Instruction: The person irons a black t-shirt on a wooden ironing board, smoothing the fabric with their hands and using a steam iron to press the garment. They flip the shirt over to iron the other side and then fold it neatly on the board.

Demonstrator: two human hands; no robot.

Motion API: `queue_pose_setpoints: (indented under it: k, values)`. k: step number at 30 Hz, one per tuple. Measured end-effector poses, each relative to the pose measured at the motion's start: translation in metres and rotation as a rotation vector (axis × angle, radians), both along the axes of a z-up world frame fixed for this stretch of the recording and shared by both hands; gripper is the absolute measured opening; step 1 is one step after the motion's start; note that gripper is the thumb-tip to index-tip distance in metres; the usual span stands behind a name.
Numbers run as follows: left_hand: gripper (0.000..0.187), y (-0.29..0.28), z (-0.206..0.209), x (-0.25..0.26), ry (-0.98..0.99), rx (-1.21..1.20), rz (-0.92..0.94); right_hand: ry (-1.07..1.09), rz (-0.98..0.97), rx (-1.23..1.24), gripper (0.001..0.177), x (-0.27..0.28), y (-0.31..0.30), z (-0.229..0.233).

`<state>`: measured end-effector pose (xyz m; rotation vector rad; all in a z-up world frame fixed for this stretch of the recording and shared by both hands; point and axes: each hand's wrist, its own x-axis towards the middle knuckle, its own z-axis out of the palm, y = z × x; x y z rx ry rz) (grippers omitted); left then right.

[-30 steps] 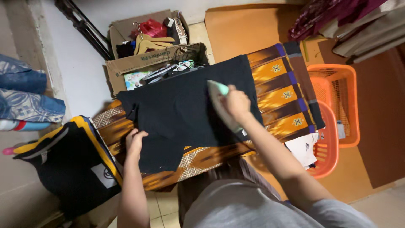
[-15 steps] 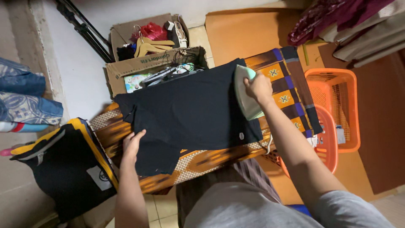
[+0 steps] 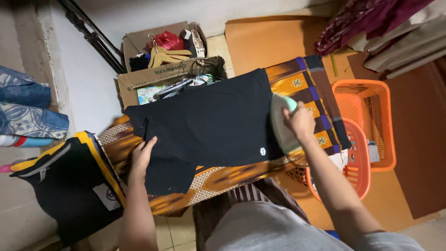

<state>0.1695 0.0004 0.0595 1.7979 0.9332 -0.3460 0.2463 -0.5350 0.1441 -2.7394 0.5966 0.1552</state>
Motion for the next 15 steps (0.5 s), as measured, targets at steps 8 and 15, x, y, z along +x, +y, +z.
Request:
queue_pose_setpoints:
  k: [8,15]
  values:
    - [0.056,0.001,-0.028,0.011,-0.110,0.233,-0.015,-0.192,0.073,-0.148,0.047,0.053,-0.056,-0.001]
    - [0.044,-0.001,-0.009,-0.028,-0.191,0.037,0.145,-0.040,0.201,0.229,0.043,-0.018,-0.024,-0.022]
